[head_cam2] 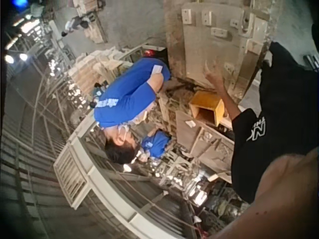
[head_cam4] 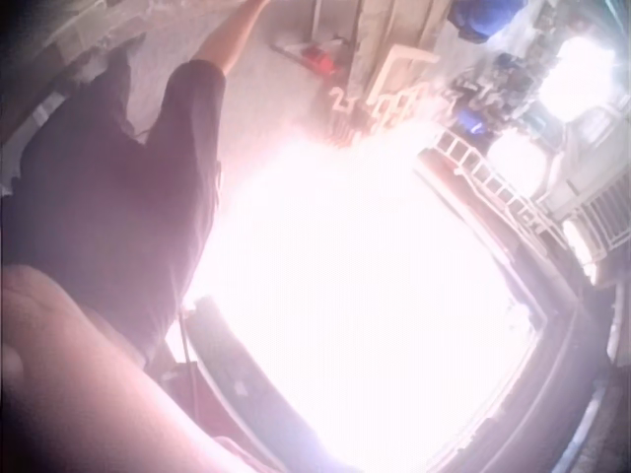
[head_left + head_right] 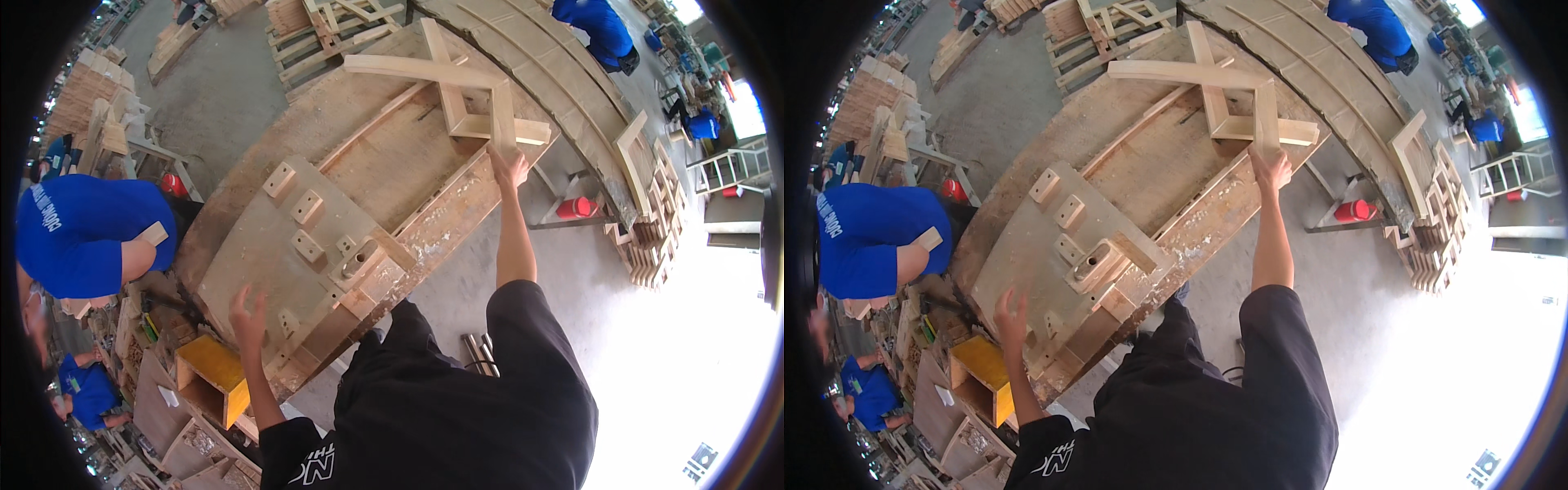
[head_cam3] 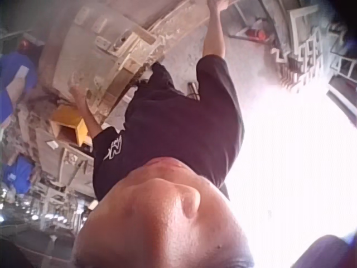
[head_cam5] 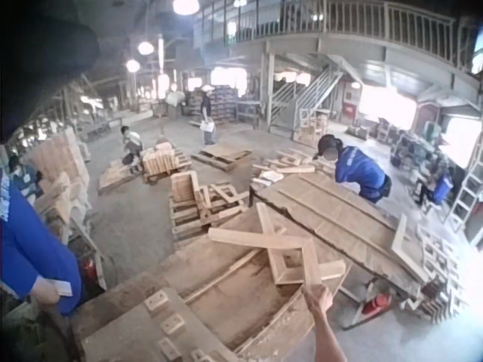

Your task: The person assembles wooden frames by picking up pre-cut wooden pieces and joining them at the corners. They repeatedly align and fit the pieces together by hand, then place the completed frames on the workbench. The process is repeated multiple times throughout the clip.

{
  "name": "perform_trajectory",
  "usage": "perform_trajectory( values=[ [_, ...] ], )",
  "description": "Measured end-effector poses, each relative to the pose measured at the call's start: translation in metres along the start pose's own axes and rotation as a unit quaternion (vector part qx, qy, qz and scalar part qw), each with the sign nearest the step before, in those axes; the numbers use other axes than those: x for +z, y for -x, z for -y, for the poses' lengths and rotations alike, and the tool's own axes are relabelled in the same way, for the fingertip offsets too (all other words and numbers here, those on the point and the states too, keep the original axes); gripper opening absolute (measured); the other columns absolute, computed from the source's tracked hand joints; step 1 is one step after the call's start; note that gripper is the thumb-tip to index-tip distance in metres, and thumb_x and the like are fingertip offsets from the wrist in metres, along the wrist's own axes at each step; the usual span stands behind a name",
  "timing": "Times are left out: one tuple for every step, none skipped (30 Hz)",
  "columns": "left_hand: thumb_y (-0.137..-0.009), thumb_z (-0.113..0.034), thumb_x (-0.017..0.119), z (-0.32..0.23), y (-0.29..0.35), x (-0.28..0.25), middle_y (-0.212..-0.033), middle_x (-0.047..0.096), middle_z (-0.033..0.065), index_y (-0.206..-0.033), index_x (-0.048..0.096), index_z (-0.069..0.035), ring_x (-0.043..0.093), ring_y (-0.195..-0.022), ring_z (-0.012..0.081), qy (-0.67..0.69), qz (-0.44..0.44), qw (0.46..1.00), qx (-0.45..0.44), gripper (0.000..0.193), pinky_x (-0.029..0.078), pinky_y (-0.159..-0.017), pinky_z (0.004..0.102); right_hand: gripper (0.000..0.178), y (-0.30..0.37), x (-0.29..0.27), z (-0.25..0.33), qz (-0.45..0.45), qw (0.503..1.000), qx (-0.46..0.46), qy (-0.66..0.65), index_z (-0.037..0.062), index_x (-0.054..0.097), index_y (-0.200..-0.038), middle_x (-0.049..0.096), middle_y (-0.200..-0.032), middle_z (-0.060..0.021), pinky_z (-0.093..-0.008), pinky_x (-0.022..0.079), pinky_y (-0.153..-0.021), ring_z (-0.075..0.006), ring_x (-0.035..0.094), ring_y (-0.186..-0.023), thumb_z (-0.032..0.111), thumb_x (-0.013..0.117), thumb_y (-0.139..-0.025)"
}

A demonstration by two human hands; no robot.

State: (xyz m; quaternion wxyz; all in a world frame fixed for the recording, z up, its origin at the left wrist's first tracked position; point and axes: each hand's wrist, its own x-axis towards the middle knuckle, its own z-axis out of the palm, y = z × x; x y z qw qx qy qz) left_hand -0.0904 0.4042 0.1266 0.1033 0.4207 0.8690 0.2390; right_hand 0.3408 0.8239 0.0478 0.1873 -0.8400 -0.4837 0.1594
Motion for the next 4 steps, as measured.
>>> perform_trajectory(
  values=[
    [-0.086, -0.024, 0.069, 0.025, 0.021, 0.004, -0.113, 0.064, 0.0205, -0.114, 0.063, 0.001, 0.059, -0.107, 0.0343, -0.014, -0.001, 0.999, -0.037, 0.038, 0.046, -0.092, 0.0431, 0.078, -0.004, 0.003, 0.001, -0.009, 1.000, -0.014, 0.015, -0.0008, 0.067, -0.111, 0.069, -0.103, -0.0236, -0.0462, 0.053, -0.084, -0.0375, 0.067, -0.097, 0.057, 0.073, -0.059],
    [-0.086, -0.024, 0.069, 0.044, 0.032, 0.008, -0.114, 0.063, 0.0205, -0.115, 0.063, 0.001, 0.059, -0.108, 0.0336, -0.028, 0.000, 0.997, -0.067, 0.039, 0.045, -0.093, 0.0436, 0.080, -0.009, 0.003, 0.000, -0.022, 0.999, -0.024, 0.028, -0.0016, 0.066, -0.113, 0.069, -0.103, -0.0239, -0.0464, 0.053, -0.084, -0.0379, 0.067, -0.096, 0.057, 0.073, -0.059],
    [-0.085, -0.027, 0.070, 0.062, 0.050, 0.009, -0.116, 0.063, 0.0205, -0.116, 0.064, 0.000, 0.059, -0.109, 0.0341, -0.037, 0.005, 0.996, -0.079, 0.041, 0.044, -0.097, 0.0433, 0.079, -0.010, 0.003, 0.005, 0.013, 1.000, -0.020, 0.020, 0.0025, 0.067, -0.115, 0.069, -0.104, -0.0227, -0.0463, 0.053, -0.084, -0.0381, 0.067, -0.096, 0.058, 0.073, -0.059],
    [-0.085, -0.029, 0.071, 0.075, 0.064, 0.012, -0.118, 0.063, 0.0204, -0.117, 0.064, -0.001, 0.059, -0.110, 0.0346, -0.045, 0.012, 0.995, -0.091, 0.043, 0.043, -0.100, 0.0429, 0.078, -0.011, -0.001, 0.007, 0.047, 0.999, -0.015, 0.014, 0.0065, 0.067, -0.116, 0.069, -0.105, -0.0215, -0.0462, 0.053, -0.084, -0.0383, 0.067, -0.097, 0.059, 0.074, -0.058]
  ],
)
